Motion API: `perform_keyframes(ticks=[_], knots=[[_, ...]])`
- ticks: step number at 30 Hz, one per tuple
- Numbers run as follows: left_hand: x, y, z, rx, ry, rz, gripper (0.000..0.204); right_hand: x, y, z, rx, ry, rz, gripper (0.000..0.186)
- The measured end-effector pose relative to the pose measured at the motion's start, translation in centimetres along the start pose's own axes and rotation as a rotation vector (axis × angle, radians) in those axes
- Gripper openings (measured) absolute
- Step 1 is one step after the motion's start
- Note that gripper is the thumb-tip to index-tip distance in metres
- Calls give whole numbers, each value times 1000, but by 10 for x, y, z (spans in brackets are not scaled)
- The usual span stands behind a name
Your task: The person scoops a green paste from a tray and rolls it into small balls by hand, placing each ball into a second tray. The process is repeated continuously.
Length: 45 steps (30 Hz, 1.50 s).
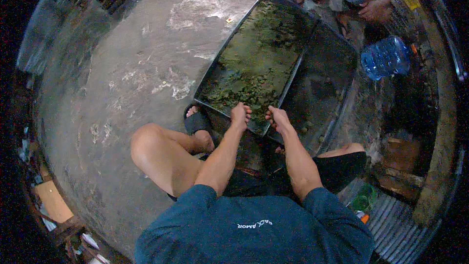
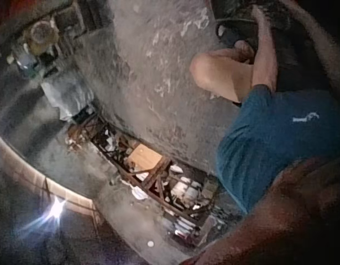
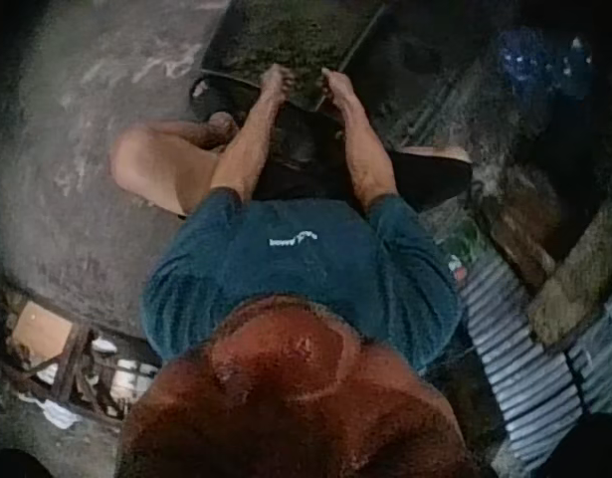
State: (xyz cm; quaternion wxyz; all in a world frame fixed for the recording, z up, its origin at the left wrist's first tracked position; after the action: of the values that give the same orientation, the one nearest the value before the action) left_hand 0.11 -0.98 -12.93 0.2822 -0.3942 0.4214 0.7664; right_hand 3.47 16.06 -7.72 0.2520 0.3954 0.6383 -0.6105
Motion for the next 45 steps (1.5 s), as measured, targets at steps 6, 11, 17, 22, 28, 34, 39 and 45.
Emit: perform_keyframes(ticks=[6, 11, 17, 22, 28, 34, 39, 45], knots=[[-75, -62, 143, -178, -548, -244, 71, -10, 64, -188, 829, 732, -180, 26], [-23, -17, 66, -321, -283, 41, 31, -10, -3, -134, -252, 714, -528, 17], [-4, 69, -11, -314, -73, 197, 29, 34, -22, 75, -1331, 243, -1045, 26], [-14, 106, -32, -444, -101, 305, 33, 99, 52, 81, -1569, -70, -754, 22], [-12, 102, -48, -440, -61, 319, 31, 66, 61, 80, -1773, -336, -828, 20], [3, 92, -105, -430, 148, 403, 27, 63, 43, 76, -1576, -377, -815, 25], [9, 62, -131, -419, 254, 318, 26, 59, 54, 90, -1726, -477, -754, 26], [-1, 68, -135, -401, 269, 325, 23, 57, 17, 102, -1235, -235, -967, 26]])
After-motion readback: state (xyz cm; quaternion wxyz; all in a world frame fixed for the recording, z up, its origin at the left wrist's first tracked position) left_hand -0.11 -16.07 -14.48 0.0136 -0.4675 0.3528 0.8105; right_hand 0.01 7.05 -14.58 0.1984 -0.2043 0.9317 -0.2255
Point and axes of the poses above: each hand's wrist, its own x-axis towards the middle knuckle, its own z-axis out of the palm, y = z × x, the point moved 9 cm from there along x, towards the middle knuckle, and after that the axes turned 11 degrees about -x, right-handed, at the moved point
